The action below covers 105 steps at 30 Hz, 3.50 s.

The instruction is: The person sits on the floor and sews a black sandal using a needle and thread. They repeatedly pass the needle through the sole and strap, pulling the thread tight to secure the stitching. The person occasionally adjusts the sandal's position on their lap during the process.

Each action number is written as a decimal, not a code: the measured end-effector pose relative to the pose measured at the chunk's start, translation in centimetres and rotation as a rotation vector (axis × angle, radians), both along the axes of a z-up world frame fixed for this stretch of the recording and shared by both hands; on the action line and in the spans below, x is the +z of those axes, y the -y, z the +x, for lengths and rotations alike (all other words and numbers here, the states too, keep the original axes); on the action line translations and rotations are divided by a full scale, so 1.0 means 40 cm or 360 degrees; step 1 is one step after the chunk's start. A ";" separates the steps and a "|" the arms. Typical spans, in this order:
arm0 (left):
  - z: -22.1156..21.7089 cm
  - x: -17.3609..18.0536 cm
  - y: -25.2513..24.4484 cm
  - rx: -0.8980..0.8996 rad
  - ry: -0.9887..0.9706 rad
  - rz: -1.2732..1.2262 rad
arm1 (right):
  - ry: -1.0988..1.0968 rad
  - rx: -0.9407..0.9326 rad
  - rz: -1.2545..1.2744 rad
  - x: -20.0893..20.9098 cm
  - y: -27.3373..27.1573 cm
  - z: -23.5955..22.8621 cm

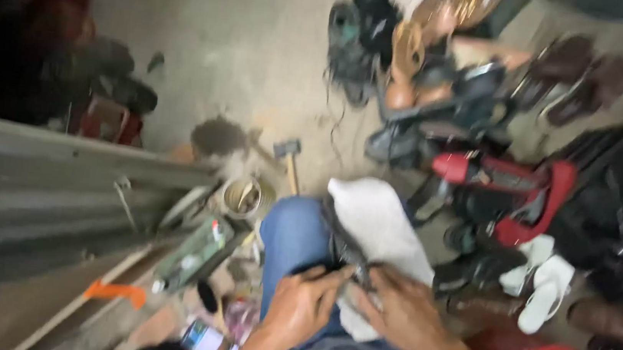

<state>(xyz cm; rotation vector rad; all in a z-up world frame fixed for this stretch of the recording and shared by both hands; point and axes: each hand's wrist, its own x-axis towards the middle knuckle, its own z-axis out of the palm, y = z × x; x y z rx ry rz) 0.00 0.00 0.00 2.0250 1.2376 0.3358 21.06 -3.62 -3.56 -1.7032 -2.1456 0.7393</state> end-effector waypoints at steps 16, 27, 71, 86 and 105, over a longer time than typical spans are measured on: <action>-0.024 -0.108 0.039 0.0210 -0.0078 0.0157 | -0.0257 0.0190 0.0552 -0.040 -0.034 0.039; -0.035 -0.047 0.039 0.0115 -0.0082 0.0006 | -0.0618 -0.0335 -0.0156 -0.072 -0.034 0.027; -0.122 -0.079 0.120 0.0904 0.0712 -0.0544 | -0.1940 0.0145 -0.0415 0.147 -0.008 0.025; 0.017 -0.108 0.053 0.0676 0.0824 -0.0504 | -0.0323 -0.0043 0.0202 0.081 -0.011 -0.033; 0.027 -0.030 0.051 0.0521 0.0215 -0.0135 | -0.0393 0.0006 0.0242 -0.045 0.000 0.018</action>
